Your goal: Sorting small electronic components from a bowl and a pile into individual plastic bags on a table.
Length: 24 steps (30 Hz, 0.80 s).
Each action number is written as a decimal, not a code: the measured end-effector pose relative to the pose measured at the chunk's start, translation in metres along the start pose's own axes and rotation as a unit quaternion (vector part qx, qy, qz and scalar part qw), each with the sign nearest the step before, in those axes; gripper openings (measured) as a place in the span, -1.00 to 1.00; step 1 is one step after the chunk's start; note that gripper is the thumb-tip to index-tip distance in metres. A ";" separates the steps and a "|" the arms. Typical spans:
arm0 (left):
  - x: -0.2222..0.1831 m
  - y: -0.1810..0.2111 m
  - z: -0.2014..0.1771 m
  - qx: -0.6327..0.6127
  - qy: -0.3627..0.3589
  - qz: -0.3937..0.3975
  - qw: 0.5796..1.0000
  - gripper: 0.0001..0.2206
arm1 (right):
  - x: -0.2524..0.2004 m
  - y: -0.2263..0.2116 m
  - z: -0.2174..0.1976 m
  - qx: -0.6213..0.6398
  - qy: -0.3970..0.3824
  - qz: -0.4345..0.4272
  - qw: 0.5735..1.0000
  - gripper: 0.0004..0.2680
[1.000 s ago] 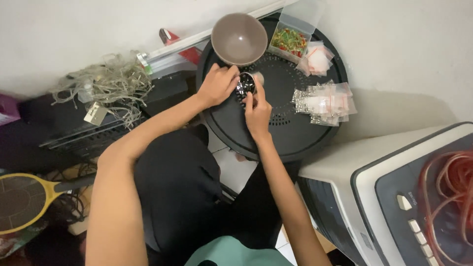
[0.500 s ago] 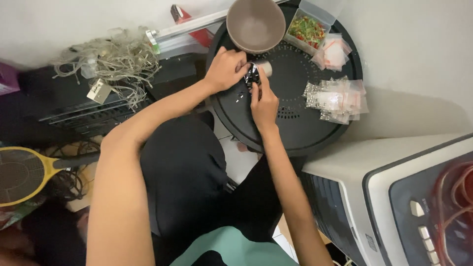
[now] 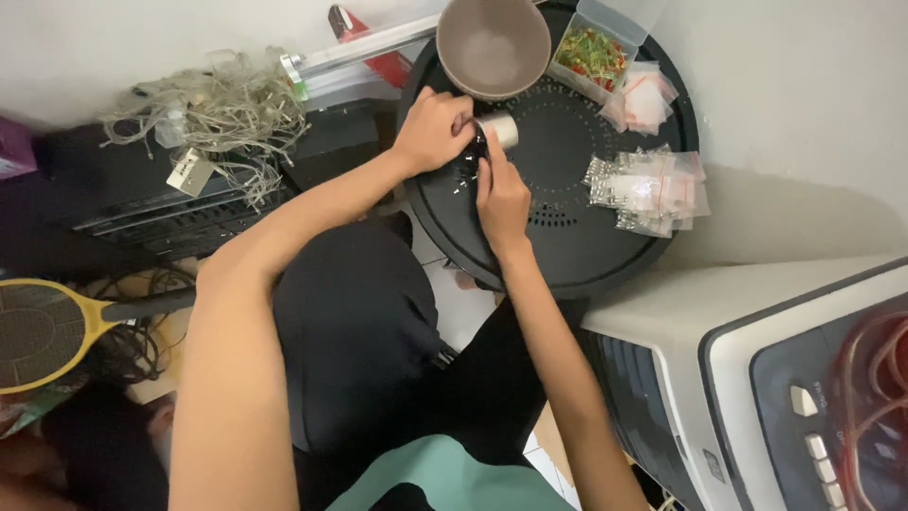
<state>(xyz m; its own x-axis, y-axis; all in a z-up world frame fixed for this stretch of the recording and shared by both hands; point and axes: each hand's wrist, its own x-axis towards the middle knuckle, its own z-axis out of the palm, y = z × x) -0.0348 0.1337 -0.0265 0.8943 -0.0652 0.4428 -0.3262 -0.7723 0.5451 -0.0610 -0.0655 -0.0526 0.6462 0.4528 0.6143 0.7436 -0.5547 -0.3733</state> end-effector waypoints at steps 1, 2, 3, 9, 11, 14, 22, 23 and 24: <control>0.000 -0.001 0.000 0.000 -0.001 0.000 1.000 -0.81 | 0.001 -0.001 0.001 0.000 0.000 0.000 1.000 -0.67; 0.001 -0.002 0.001 -0.005 0.004 -0.002 1.000 -0.84 | 0.002 -0.002 0.002 -0.003 0.011 -0.014 1.000 -0.66; 0.002 -0.003 0.002 -0.009 0.009 -0.005 1.000 -0.86 | 0.004 -0.003 0.003 -0.007 0.022 -0.028 0.999 -0.66; 0.002 0.006 -0.005 -0.030 0.002 -0.022 0.999 -0.82 | 0.004 -0.001 0.001 0.031 0.025 0.007 0.999 -0.67; 0.002 0.003 -0.004 -0.028 -0.002 -0.019 0.999 -0.80 | 0.004 -0.001 0.001 0.057 0.019 0.027 0.998 -0.68; 0.002 0.006 -0.005 -0.032 -0.011 -0.019 0.999 -0.76 | 0.006 -0.004 -0.005 0.096 0.008 0.066 0.993 -0.68; -0.001 0.019 -0.017 -0.002 0.007 0.103 0.995 -0.65 | 0.033 -0.027 -0.034 0.200 0.078 0.214 0.953 -0.74; -0.002 0.021 -0.017 -0.008 0.003 0.113 0.994 -0.66 | 0.036 -0.028 -0.037 0.256 0.085 0.271 0.924 -0.76; 0.001 0.022 -0.018 -0.014 0.000 0.127 0.992 -0.68 | 0.043 -0.029 -0.040 0.310 0.094 0.325 0.888 -0.77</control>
<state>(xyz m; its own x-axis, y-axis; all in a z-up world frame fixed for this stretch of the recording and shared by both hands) -0.0468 0.1278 -0.0010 0.7825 -0.2544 0.5683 -0.5485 -0.7137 0.4357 -0.0620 -0.0576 0.0120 0.9771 0.0210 0.2120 0.2128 -0.1388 -0.9672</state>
